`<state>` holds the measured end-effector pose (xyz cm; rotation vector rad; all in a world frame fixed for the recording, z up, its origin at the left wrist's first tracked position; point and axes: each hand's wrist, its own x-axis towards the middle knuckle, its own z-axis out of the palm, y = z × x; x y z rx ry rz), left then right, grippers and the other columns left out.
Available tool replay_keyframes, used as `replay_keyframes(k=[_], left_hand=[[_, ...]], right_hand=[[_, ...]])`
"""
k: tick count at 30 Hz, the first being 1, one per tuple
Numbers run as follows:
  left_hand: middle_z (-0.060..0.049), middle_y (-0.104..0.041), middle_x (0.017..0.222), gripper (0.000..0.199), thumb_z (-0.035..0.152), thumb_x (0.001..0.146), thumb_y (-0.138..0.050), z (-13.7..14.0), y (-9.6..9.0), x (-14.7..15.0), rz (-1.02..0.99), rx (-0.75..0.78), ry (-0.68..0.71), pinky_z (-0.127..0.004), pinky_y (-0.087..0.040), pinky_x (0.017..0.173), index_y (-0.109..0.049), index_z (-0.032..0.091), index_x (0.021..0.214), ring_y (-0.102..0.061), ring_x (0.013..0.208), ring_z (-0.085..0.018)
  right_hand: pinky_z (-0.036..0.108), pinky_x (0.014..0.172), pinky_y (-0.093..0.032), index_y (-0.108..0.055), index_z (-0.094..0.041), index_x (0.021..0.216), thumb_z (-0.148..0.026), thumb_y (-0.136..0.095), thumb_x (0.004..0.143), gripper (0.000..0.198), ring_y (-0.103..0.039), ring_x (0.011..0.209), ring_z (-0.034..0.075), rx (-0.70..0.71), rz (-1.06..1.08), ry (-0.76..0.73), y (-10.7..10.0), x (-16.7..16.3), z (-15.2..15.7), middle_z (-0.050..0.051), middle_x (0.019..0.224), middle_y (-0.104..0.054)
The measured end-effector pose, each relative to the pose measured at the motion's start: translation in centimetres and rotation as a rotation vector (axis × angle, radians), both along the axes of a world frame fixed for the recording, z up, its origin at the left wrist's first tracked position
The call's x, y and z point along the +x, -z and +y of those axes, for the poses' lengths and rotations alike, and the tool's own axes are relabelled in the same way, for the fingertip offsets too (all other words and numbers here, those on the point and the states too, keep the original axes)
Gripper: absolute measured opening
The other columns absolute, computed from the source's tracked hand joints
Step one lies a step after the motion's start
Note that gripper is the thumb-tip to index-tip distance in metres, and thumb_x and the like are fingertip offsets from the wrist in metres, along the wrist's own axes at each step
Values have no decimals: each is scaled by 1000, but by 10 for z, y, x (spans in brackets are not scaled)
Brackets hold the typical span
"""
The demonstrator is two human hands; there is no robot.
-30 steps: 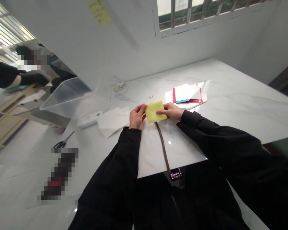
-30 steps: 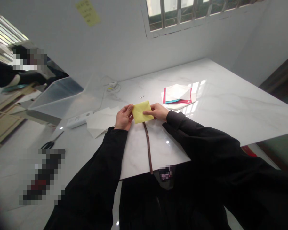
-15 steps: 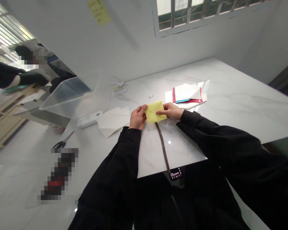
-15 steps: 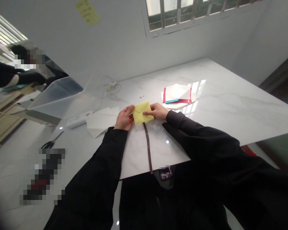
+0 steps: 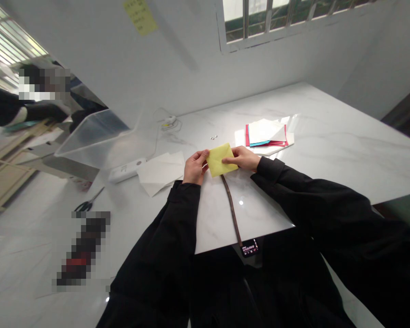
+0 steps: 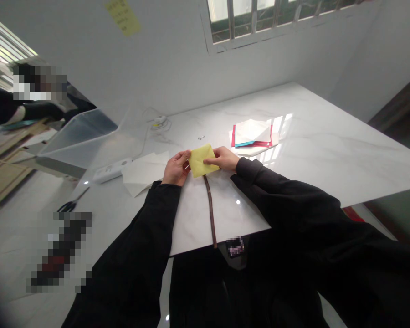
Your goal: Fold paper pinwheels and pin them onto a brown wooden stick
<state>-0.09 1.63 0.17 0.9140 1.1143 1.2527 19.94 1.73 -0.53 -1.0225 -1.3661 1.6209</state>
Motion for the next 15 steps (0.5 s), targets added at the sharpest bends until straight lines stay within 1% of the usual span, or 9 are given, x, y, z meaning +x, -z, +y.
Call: replay_keyframes(k=[3, 6, 9, 11, 13, 15], left_hand=[[1, -69, 81, 54, 53, 52, -98, -1, -1, 0, 5, 13, 8, -20, -48, 63, -66, 20, 81, -64, 71, -11], [0, -71, 86, 55, 53, 54, -98, -3, -2, 2, -3, 20, 51, -23, -52, 65, -67, 20, 87, -67, 75, -14], [-5, -75, 94, 58, 50, 53, -98, -6, -3, 5, 13, 19, 133, -30, -57, 73, -71, 18, 93, -71, 85, -20], [-10, -77, 94, 57, 47, 53, -99, -7, -1, 7, 38, 26, 192, -35, -59, 79, -73, 16, 93, -73, 91, -26], [-12, -78, 92, 56, 45, 52, -99, -7, 2, 8, 61, 32, 224, -38, -59, 82, -75, 13, 92, -74, 92, -28], [-13, -78, 91, 56, 45, 52, -99, -6, 5, 8, 85, 34, 227, -39, -60, 82, -77, 12, 91, -74, 89, -28]], right_hand=[[23, 71, -57, -78, -11, 97, -12, -77, 84, 13, -71, 76, 14, -2, 6, 7, 0, 0, 0, 6, 93, -81], [23, 72, -57, -78, -11, 98, -13, -78, 84, 14, -72, 77, 14, 4, 28, 18, 2, 1, 1, 7, 94, -81], [25, 75, -59, -78, -12, 99, -16, -79, 84, 16, -73, 81, 16, 13, 57, 31, 4, 1, 3, 8, 98, -82], [27, 78, -60, -77, -12, 99, -19, -81, 84, 17, -74, 83, 17, 24, 59, 50, 5, 2, 5, 8, 100, -81], [27, 78, -60, -77, -12, 99, -23, -82, 83, 20, -74, 84, 18, 37, 49, 68, 7, 2, 6, 8, 99, -81], [28, 78, -60, -77, -12, 99, -26, -84, 82, 23, -74, 84, 18, 51, 46, 72, 8, 2, 7, 8, 99, -81]])
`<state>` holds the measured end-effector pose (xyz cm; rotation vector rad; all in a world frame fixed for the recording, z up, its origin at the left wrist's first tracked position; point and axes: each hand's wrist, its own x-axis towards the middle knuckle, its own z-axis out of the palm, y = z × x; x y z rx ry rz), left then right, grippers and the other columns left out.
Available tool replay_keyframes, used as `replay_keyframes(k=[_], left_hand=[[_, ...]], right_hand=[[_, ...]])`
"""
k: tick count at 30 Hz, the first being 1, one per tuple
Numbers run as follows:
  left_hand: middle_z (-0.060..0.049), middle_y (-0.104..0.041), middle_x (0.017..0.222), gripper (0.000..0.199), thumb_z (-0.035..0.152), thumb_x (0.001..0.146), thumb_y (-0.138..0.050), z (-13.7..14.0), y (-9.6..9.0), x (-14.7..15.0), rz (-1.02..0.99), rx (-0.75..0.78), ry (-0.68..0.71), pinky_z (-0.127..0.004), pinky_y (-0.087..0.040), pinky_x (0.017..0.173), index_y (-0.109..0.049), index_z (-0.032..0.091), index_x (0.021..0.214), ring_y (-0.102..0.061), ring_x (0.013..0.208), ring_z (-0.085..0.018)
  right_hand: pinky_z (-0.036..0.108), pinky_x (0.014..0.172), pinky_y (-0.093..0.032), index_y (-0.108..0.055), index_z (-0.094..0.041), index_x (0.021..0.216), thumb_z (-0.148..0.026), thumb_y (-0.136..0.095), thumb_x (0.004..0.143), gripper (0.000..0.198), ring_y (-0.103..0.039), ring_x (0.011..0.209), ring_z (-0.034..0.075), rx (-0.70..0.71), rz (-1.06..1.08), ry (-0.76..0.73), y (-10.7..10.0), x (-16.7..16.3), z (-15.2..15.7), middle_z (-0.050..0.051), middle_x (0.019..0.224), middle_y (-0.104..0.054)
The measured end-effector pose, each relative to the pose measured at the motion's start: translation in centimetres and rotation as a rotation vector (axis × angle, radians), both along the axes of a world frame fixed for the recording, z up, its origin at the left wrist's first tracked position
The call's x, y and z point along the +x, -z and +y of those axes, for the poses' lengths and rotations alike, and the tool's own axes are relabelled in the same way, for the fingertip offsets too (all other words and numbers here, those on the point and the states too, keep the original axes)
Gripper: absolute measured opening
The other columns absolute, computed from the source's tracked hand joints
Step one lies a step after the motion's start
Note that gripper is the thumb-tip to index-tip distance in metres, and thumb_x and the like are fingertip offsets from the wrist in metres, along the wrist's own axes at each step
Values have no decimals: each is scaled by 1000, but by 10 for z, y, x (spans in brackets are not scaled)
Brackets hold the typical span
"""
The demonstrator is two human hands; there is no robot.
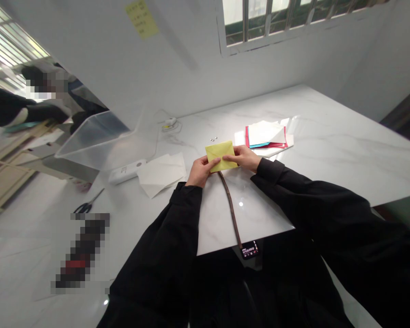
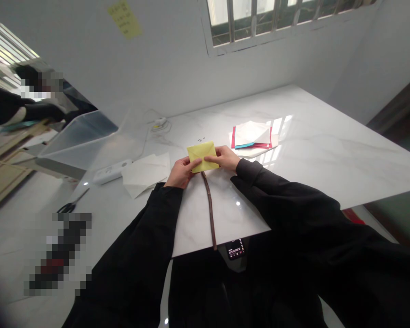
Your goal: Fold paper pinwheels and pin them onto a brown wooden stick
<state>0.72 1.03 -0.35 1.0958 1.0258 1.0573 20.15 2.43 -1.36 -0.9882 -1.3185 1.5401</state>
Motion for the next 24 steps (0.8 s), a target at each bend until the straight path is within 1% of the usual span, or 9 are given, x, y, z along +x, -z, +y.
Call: replay_keyframes(k=[5, 9, 13, 15, 17, 19, 21, 24], left_hand=[[-12, -79, 90, 56, 51, 55, -98, 3, 7, -1, 28, 19, -22, -37, -60, 81, -79, 11, 90, -74, 85, -25], [-11, -78, 86, 54, 50, 56, -96, 4, 9, 0, 38, 30, -39, -36, -60, 79, -79, 11, 89, -74, 83, -25], [-10, -78, 87, 53, 45, 53, -97, 5, 5, -1, 21, 48, -69, -34, -59, 77, -78, 12, 89, -73, 84, -25], [-9, -78, 89, 52, 45, 54, -96, 8, 2, -7, 4, 56, -164, -32, -59, 72, -76, 14, 91, -73, 83, -23], [-6, -77, 91, 50, 45, 58, -93, 14, -2, -14, -19, 85, -321, -29, -58, 68, -75, 16, 94, -72, 82, -21], [-5, -76, 94, 46, 44, 62, -91, 19, -3, -23, -54, 118, -463, -27, -58, 69, -73, 17, 95, -72, 84, -19], [-5, -76, 94, 42, 43, 65, -89, 24, -3, -28, -73, 140, -556, -26, -59, 70, -71, 18, 94, -72, 86, -18], [-5, -76, 92, 42, 43, 65, -89, 26, 0, -31, -75, 143, -617, -26, -58, 69, -71, 17, 92, -71, 83, -18]], right_hand=[[27, 74, -59, -77, -12, 100, -28, -86, 81, 26, -73, 79, 17, 12, 9, -25, 3, 1, 3, 8, 98, -81], [23, 64, -55, -77, -13, 100, -29, -86, 81, 27, -70, 74, 15, 30, -11, -29, 3, 0, 2, 7, 94, -80], [21, 53, -48, -76, -13, 97, -37, -84, 82, 29, -62, 63, 12, 82, -109, -44, -2, 0, 0, 4, 82, -76], [20, 52, -47, -74, -14, 95, -40, -80, 85, 29, -58, 61, 10, 106, -139, -32, -6, 2, 0, 3, 79, -73], [19, 54, -48, -73, -15, 96, -41, -75, 89, 27, -58, 63, 10, 130, -144, 6, -8, 5, 2, 4, 83, -73], [20, 57, -49, -73, -15, 100, -38, -70, 92, 25, -59, 66, 10, 170, -180, 73, -8, 10, 5, 5, 86, -73], [24, 64, -51, -74, -14, 100, -33, -70, 92, 21, -61, 69, 12, 247, -298, 154, -5, 15, 9, 6, 87, -75], [29, 78, -52, -78, -15, 97, -28, -74, 88, 16, -65, 77, 15, 364, -536, 233, 1, 19, 14, 6, 88, -77]])
